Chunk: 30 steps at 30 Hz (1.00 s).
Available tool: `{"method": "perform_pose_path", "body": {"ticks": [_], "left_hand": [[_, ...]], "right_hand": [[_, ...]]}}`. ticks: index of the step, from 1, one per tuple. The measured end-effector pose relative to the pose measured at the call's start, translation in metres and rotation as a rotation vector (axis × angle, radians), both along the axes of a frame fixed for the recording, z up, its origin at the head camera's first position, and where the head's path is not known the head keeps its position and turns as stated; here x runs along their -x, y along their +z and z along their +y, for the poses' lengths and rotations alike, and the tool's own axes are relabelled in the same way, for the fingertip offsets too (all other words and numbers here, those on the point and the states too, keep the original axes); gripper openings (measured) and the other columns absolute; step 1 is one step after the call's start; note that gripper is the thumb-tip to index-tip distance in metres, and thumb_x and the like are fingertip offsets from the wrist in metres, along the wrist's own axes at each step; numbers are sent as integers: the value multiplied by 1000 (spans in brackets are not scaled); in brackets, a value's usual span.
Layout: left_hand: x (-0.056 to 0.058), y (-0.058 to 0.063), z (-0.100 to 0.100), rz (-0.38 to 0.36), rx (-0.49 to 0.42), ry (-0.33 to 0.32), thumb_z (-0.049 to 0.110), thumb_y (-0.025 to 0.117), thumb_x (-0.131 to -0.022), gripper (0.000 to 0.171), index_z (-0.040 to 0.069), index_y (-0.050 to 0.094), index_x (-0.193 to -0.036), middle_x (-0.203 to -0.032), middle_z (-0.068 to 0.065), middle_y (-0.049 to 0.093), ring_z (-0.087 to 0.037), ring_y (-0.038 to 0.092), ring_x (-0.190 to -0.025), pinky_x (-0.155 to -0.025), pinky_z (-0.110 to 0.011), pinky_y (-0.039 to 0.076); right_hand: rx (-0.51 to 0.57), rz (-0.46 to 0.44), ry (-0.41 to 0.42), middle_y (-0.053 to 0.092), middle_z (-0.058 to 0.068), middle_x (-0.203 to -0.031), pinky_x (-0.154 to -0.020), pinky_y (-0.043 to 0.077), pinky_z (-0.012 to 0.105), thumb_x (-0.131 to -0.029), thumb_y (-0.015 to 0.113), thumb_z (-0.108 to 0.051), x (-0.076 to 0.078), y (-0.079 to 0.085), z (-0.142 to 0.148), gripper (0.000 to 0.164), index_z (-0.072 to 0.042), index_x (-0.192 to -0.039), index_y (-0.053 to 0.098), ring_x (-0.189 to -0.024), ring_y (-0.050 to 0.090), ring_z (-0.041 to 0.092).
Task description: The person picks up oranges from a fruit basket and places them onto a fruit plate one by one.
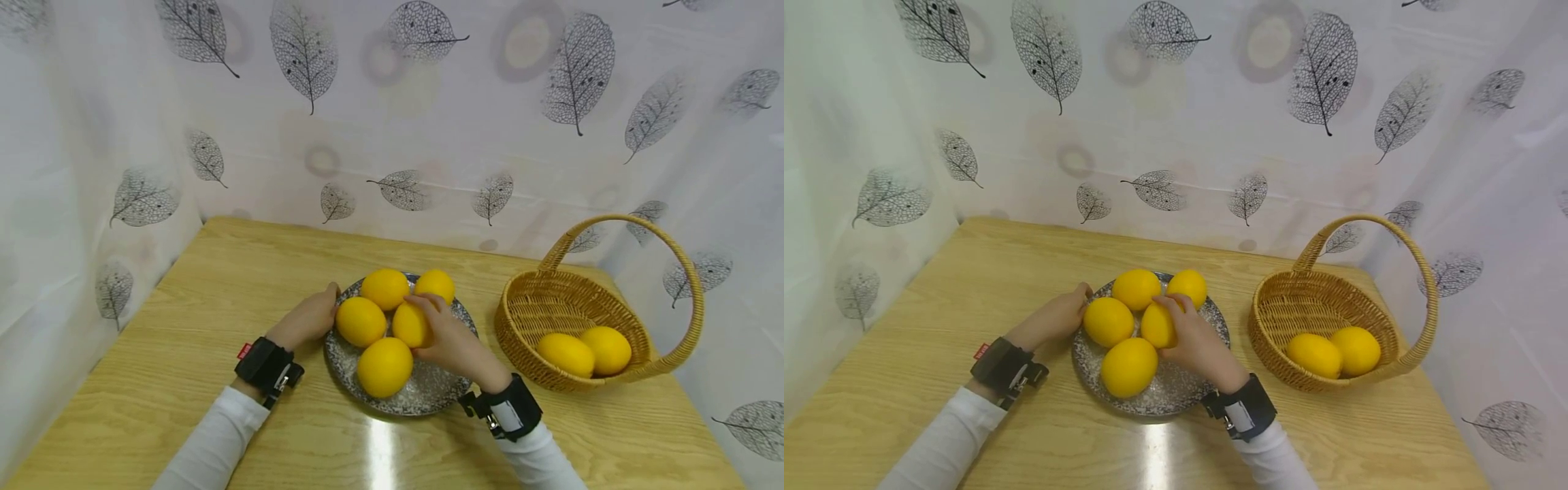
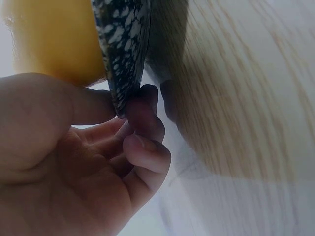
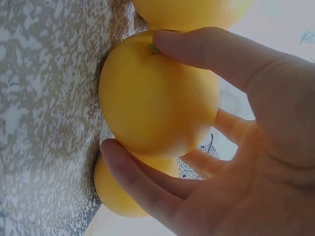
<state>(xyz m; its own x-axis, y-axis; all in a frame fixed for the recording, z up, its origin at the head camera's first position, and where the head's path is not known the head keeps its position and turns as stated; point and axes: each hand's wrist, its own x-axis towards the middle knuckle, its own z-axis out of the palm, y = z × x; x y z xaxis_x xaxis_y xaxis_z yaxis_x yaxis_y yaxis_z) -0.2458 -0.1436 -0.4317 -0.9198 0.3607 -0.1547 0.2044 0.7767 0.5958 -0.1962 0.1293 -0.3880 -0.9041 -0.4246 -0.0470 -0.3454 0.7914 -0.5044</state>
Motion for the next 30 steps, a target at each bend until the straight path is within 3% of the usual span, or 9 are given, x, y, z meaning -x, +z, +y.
{"method": "perform_pose_path", "body": {"ticks": [14, 23, 30], "left_hand": [[-2, 3, -2, -2, -1, 7, 8, 39, -107, 28, -6, 44, -131, -108, -23, 68, -25, 63, -89, -80, -40, 54], [-3, 2, 1, -1, 6, 11, 8, 38, -108, 30, -7, 43, -133, -113, -25, 68, -26, 65, -94, -84, -43, 55], [-1, 1, 0, -4, 15, 8, 8, 38, -107, 31, -7, 43, -134, -116, -26, 67, -28, 66, -97, -87, -44, 56]], "right_hand": [[6, 0, 3, 35, 21, -158, -95, 55, 54, -79, 83, -7, -1, -1, -2, 88, -15, -155, 39, -120, 61, 40], [4, -14, -14, 34, 22, -158, -93, 56, 54, -79, 83, -7, -4, 0, -1, 88, -16, -155, 39, -117, 62, 41], [-15, -9, -3, 32, 25, -158, -85, 58, 48, -80, 83, -7, -5, 2, -2, 88, -15, -155, 37, -109, 64, 38]]}}
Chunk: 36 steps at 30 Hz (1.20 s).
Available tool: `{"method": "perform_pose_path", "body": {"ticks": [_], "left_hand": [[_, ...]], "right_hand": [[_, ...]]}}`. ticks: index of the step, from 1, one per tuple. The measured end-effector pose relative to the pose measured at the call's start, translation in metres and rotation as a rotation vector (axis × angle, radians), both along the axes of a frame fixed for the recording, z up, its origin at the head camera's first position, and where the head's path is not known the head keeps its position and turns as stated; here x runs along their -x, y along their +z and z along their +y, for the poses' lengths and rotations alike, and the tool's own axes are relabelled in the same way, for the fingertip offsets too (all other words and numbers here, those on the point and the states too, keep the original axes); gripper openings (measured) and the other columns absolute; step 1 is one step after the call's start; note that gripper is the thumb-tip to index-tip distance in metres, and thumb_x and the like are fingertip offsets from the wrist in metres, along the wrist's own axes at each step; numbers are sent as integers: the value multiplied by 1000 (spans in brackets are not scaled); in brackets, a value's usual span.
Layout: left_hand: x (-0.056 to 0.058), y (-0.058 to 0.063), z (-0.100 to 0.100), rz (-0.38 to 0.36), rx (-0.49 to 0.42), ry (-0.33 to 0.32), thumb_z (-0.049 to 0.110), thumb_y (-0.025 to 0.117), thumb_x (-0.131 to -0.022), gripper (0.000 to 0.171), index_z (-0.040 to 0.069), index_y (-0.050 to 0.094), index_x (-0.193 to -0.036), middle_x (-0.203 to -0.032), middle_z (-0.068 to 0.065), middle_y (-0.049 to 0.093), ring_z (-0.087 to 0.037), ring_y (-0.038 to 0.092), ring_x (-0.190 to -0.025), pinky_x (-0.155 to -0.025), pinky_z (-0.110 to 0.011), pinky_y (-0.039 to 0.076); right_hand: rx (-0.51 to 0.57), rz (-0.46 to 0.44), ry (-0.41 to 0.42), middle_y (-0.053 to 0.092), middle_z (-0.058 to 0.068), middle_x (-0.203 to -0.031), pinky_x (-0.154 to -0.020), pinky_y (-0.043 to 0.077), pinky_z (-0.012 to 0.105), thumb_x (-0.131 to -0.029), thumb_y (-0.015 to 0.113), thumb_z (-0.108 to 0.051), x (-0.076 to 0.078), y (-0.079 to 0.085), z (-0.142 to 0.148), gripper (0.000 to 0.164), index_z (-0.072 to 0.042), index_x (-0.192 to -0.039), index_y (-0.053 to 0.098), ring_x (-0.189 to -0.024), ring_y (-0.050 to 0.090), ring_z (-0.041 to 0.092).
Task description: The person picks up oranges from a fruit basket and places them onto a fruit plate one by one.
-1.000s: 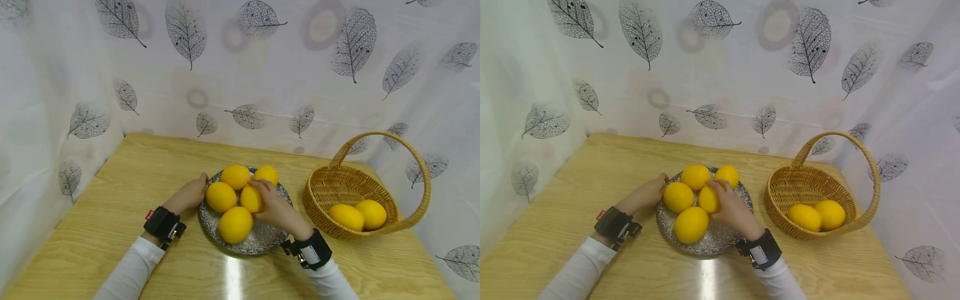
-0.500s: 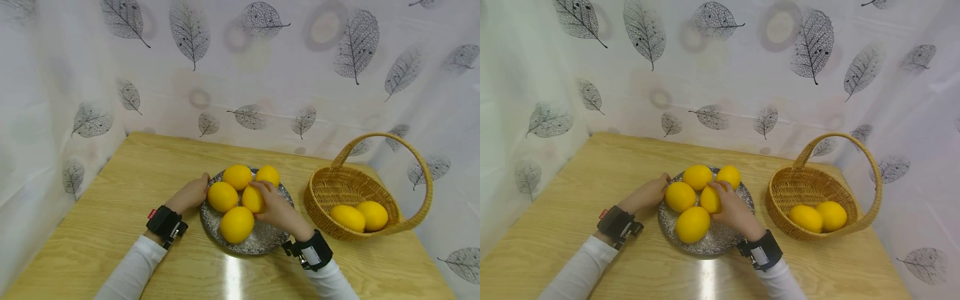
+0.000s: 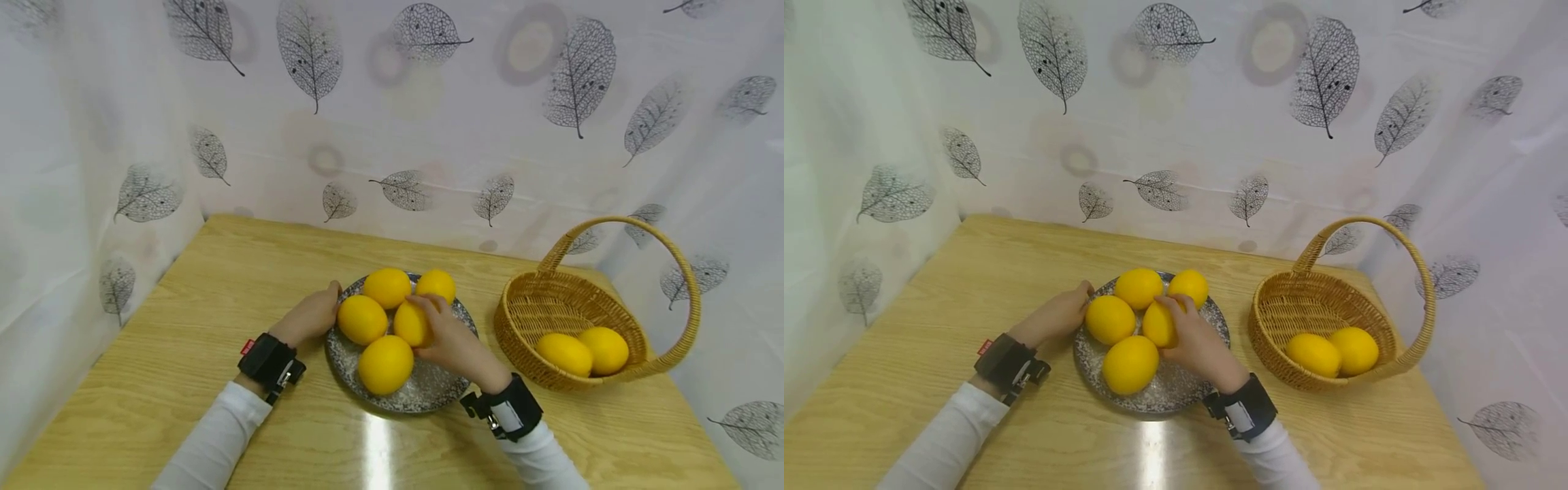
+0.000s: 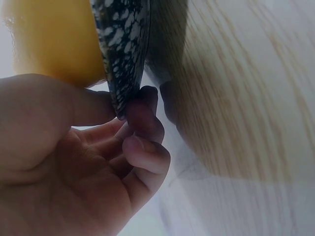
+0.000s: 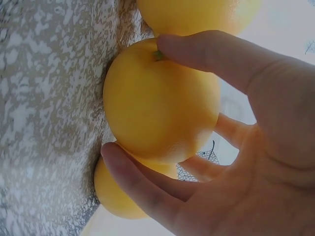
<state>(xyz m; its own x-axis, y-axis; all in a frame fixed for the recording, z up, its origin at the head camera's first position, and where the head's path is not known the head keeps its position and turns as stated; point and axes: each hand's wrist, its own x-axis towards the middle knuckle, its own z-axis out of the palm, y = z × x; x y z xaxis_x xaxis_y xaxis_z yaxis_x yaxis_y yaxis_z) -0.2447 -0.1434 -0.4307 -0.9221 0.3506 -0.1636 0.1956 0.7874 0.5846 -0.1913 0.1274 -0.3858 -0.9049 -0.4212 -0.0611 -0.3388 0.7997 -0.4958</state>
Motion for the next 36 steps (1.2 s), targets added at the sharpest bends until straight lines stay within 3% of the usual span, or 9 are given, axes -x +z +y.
{"method": "perform_pose_path", "body": {"ticks": [8, 11, 15, 17, 22, 30, 36], "left_hand": [[3, 2, 0, -15, -10, 6, 8, 39, -108, 32, -7, 42, -135, -114, -24, 66, -25, 61, -91, -81, -39, 53], [3, 4, 0, -14, -8, 4, 8, 39, -107, 32, -7, 41, -136, -115, -25, 66, -25, 61, -90, -81, -39, 53], [1, 6, 0, -20, -6, -1, 8, 38, -107, 33, -8, 40, -137, -117, -26, 66, -26, 61, -91, -81, -39, 53], [1, 7, 0, -20, -6, -1, 8, 38, -107, 34, -8, 40, -137, -120, -27, 65, -27, 61, -94, -83, -41, 53], [0, 7, -1, -11, -8, -3, 8, 38, -107, 33, -8, 41, -136, -120, -28, 66, -28, 63, -96, -87, -43, 54], [1, 5, -1, 1, 0, -8, 8, 38, -107, 31, -8, 42, -134, -116, -26, 66, -27, 64, -96, -87, -44, 55], [-2, 3, 0, 11, -3, -20, 7, 39, -107, 34, -9, 42, -136, -121, -29, 66, -30, 66, -103, -91, -46, 55]], "right_hand": [[-72, -3, 43, 30, 26, -159, -61, 48, 25, -81, 81, -7, 2, 16, 5, 89, -14, -156, 35, -73, 57, 17], [-93, -29, 54, 28, 24, -160, -56, 47, 23, -85, 78, -10, 2, 28, 11, 85, -15, -157, 33, -64, 54, 14], [-147, -28, 48, 36, 22, -156, -54, 46, 25, -95, 70, -21, 2, 46, 21, 67, -15, -154, 38, -58, 51, 13], [-193, -2, 41, 43, 21, -151, -59, 48, 28, -99, 67, -26, 4, 56, 27, 59, -12, -151, 44, -64, 55, 15], [-292, 22, 8, 55, 20, -137, -79, 55, 38, -100, 64, -28, 13, 74, 51, 47, -8, -141, 54, -102, 65, 29], [-362, -55, -21, 57, 27, -131, -87, 54, 49, -100, 63, -30, 35, 87, 103, 47, -1, -136, 57, -105, 63, 34], [-404, -103, -14, 61, 31, -126, -95, 52, 57, -99, 64, -28, 52, 82, 143, 47, 7, -129, 58, -113, 61, 45]]}}
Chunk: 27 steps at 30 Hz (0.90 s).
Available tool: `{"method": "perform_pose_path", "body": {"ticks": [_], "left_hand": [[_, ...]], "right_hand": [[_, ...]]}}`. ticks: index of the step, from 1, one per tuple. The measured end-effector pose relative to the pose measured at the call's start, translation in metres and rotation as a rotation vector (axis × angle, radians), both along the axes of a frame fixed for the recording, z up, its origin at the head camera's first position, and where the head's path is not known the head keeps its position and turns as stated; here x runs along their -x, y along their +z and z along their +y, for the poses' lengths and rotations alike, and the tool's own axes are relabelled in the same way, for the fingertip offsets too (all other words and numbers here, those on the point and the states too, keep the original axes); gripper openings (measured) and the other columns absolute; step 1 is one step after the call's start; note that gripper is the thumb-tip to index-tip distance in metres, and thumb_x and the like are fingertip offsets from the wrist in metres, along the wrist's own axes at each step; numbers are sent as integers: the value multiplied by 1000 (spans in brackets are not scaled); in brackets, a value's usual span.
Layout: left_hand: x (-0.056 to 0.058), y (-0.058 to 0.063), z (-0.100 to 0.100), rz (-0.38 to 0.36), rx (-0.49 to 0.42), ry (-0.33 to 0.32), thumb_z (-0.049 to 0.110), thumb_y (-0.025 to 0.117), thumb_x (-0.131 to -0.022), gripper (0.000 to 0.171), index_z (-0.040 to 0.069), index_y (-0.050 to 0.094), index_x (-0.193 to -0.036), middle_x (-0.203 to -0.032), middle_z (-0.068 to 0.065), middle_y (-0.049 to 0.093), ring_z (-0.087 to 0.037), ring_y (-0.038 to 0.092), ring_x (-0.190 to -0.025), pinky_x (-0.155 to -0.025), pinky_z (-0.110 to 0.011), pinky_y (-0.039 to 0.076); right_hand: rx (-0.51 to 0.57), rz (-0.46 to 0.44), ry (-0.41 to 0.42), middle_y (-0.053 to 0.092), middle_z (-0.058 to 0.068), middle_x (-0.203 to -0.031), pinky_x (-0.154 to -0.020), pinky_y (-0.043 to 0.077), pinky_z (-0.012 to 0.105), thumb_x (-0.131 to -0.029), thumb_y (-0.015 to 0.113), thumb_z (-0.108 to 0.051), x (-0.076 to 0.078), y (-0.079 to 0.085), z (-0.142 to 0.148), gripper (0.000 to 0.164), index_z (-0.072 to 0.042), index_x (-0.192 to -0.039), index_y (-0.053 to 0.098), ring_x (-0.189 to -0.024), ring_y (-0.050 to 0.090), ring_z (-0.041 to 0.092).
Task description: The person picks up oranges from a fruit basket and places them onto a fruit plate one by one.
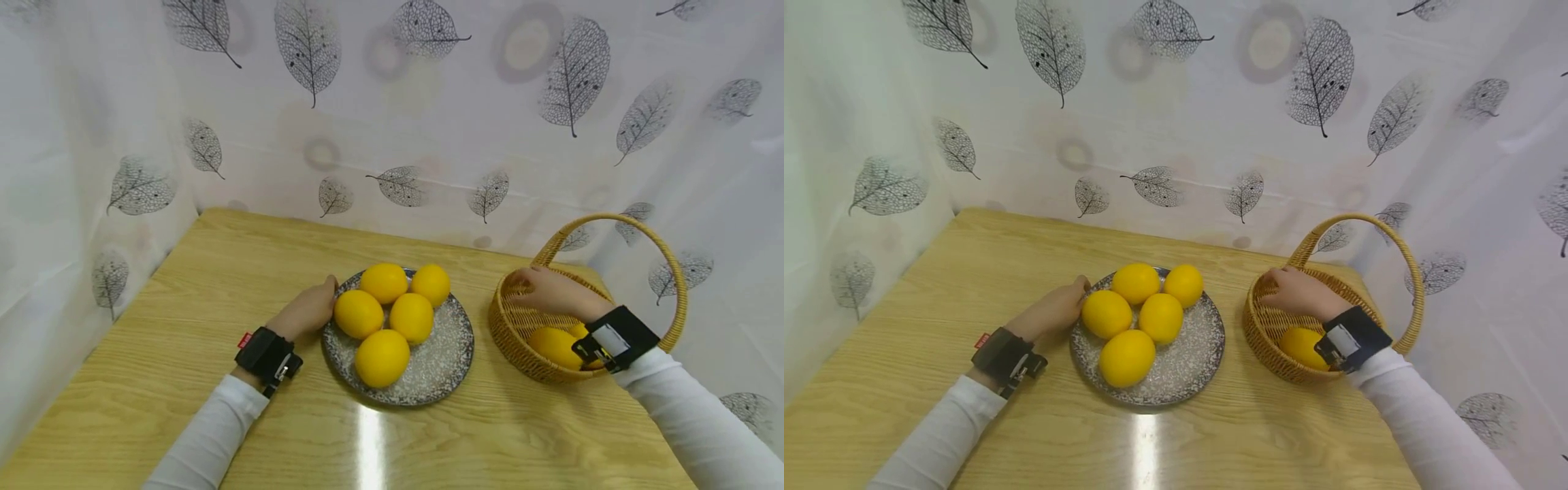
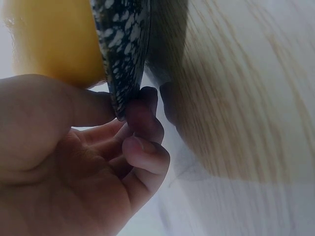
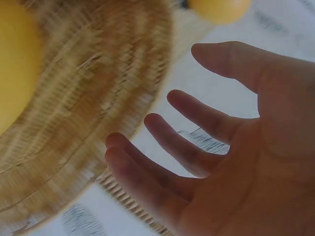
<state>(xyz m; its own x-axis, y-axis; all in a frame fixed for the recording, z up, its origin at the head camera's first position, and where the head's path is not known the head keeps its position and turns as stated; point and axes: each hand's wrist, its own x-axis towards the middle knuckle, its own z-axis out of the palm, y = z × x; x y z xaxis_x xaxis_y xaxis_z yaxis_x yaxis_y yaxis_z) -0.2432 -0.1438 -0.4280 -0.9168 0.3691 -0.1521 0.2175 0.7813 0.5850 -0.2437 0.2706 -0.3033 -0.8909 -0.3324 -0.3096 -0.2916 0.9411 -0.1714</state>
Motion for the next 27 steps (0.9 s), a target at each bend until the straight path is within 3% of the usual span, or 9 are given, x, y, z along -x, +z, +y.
{"method": "perform_pose_path", "body": {"ticks": [7, 14, 21, 27], "left_hand": [[0, -1, 1, -19, -9, -13, 7, 37, -107, 38, -11, 39, -140, -132, -32, 61, -32, 65, -111, -97, -48, 54], [2, -1, 0, -15, 0, 0, 7, 37, -107, 40, -12, 37, -143, -138, -33, 57, -38, 62, -124, -105, -51, 50], [2, 0, 0, -14, 4, -3, 7, 37, -107, 39, -12, 38, -141, -134, -33, 60, -37, 64, -120, -102, -50, 52], [1, 1, -1, -9, -3, -1, 7, 37, -107, 36, -11, 40, -139, -131, -33, 62, -37, 65, -116, -101, -50, 53]], "right_hand": [[-82, -184, -9, 64, 31, -125, -92, 55, 52, -97, 66, -28, 2, -8, 29, 54, 12, -132, 56, -110, 65, 41], [-125, -423, -144, 55, 33, -131, -72, 56, 46, -95, 68, -36, -7, -2, 31, 63, 1, -141, 46, -106, 59, 38], [-135, -483, -154, 48, 36, -138, -70, 59, 46, -92, 72, -32, -13, -5, 31, 61, -3, -140, 49, -114, 56, 46], [-136, -487, -144, 48, 33, -137, -65, 60, 42, -84, 74, -18, -15, -10, 29, 59, -4, -136, 52, -101, 57, 34]]}}
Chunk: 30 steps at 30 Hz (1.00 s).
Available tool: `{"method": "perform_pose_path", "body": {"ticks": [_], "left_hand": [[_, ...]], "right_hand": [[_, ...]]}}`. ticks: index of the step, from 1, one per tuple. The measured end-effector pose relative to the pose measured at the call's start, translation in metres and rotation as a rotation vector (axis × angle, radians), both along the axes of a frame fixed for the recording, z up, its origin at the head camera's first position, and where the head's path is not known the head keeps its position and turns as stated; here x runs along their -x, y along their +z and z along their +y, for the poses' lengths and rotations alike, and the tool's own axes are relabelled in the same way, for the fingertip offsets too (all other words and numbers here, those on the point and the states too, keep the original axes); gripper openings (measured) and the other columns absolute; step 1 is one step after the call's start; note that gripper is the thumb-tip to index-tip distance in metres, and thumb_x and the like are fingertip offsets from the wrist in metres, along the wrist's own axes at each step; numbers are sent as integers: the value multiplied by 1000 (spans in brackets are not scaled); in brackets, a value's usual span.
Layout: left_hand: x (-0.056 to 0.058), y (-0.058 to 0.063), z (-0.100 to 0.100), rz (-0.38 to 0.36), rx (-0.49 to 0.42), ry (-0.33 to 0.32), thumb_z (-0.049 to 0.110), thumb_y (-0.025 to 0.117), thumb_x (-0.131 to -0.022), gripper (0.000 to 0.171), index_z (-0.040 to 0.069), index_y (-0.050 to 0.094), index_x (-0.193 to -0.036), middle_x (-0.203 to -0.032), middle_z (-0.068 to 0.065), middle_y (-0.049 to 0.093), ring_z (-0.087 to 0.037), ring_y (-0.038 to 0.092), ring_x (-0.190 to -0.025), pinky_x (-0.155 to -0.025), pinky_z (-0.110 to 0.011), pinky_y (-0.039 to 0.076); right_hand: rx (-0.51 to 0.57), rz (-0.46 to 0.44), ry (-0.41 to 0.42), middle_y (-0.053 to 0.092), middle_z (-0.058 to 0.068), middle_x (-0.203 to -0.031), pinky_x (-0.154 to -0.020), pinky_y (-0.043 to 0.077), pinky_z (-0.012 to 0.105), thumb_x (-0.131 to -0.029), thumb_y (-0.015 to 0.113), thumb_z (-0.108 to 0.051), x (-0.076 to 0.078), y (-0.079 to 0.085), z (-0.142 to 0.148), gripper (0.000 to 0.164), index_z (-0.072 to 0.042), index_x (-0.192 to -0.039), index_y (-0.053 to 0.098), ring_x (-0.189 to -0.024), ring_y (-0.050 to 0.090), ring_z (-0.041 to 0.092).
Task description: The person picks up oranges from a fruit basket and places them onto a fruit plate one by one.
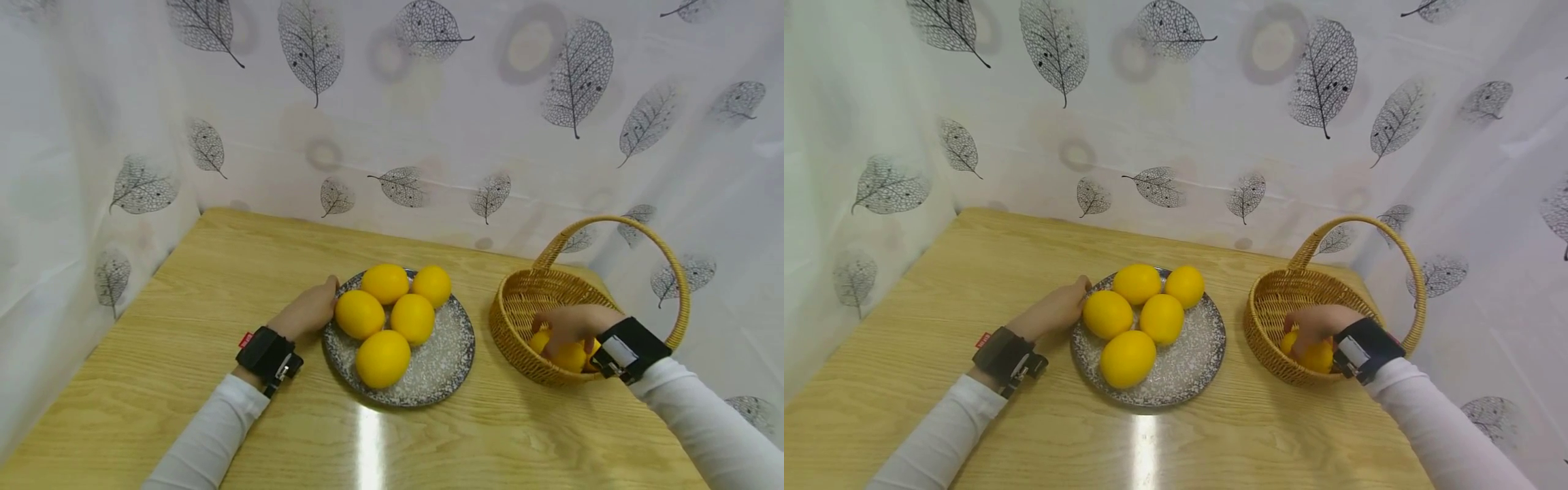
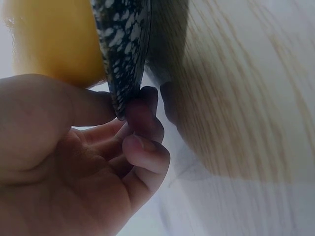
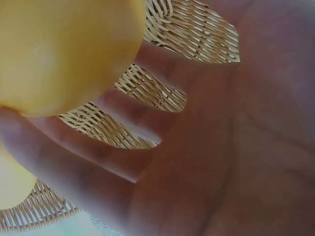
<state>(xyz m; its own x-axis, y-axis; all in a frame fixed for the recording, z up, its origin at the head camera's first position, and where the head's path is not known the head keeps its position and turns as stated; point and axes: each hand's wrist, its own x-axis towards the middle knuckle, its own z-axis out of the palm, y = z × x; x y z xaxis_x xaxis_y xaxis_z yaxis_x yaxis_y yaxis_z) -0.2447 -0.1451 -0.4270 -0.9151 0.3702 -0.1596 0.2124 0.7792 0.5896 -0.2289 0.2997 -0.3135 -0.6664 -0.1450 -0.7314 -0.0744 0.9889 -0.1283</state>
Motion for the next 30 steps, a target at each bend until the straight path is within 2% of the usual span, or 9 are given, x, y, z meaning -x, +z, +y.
{"method": "perform_pose_path", "body": {"ticks": [5, 11, 13, 17, 22, 25, 30], "left_hand": [[0, -1, 1, 15, 6, -11, 7, 39, -107, 35, -11, 41, -137, -126, -31, 64, -34, 66, -109, -97, -49, 54], [1, -1, 2, 21, 8, -7, 8, 39, -107, 34, -10, 41, -136, -123, -30, 65, -34, 67, -109, -96, -48, 54], [1, -1, 2, 26, 10, -2, 7, 39, -107, 34, -10, 42, -136, -122, -30, 66, -34, 67, -109, -96, -49, 54], [0, -1, 2, 13, 8, 4, 7, 38, -107, 35, -10, 41, -137, -125, -30, 65, -33, 66, -109, -96, -48, 54], [-1, -2, 1, -6, 3, 3, 8, 37, -107, 36, -10, 39, -139, -127, -31, 63, -30, 65, -107, -95, -47, 54], [-2, -1, 2, -2, 2, 3, 8, 38, -107, 36, -10, 40, -139, -127, -31, 64, -31, 65, -107, -95, -47, 54], [-1, -1, 2, 11, 2, -3, 7, 38, -107, 36, -11, 40, -138, -127, -32, 63, -35, 66, -112, -96, -48, 54]], "right_hand": [[-12, 2, 48, 51, 26, -129, -57, 59, 37, -79, 70, -9, -3, -8, 5, 62, -6, -138, 50, -88, 59, 25], [44, -10, -13, 52, 23, -120, -59, 60, 35, -86, 69, -17, -2, -16, 9, 69, -2, -146, 39, -83, 63, 22], [99, 4, -37, 50, 26, -123, -62, 61, 38, -89, 68, -19, -2, -17, 7, 72, 0, -148, 33, -86, 63, 22], [175, 83, -31, 45, 35, -129, -62, 61, 41, -90, 68, -20, -1, -20, 3, 73, 3, -150, 32, -83, 64, 23], [185, 150, -33, 29, 44, -141, -63, 61, 38, -84, 72, -15, -1, -22, -2, 83, 5, -153, 30, -87, 62, 28], [153, 186, 10, 28, 44, -144, -67, 58, 37, -79, 74, -14, 0, -22, -4, 87, 6, -153, 31, -96, 58, 33], [131, 289, 126, 44, 39, -138, -77, 51, 39, -78, 77, -19, 2, -24, -3, 82, 2, -149, 41, -102, 54, 35]]}}
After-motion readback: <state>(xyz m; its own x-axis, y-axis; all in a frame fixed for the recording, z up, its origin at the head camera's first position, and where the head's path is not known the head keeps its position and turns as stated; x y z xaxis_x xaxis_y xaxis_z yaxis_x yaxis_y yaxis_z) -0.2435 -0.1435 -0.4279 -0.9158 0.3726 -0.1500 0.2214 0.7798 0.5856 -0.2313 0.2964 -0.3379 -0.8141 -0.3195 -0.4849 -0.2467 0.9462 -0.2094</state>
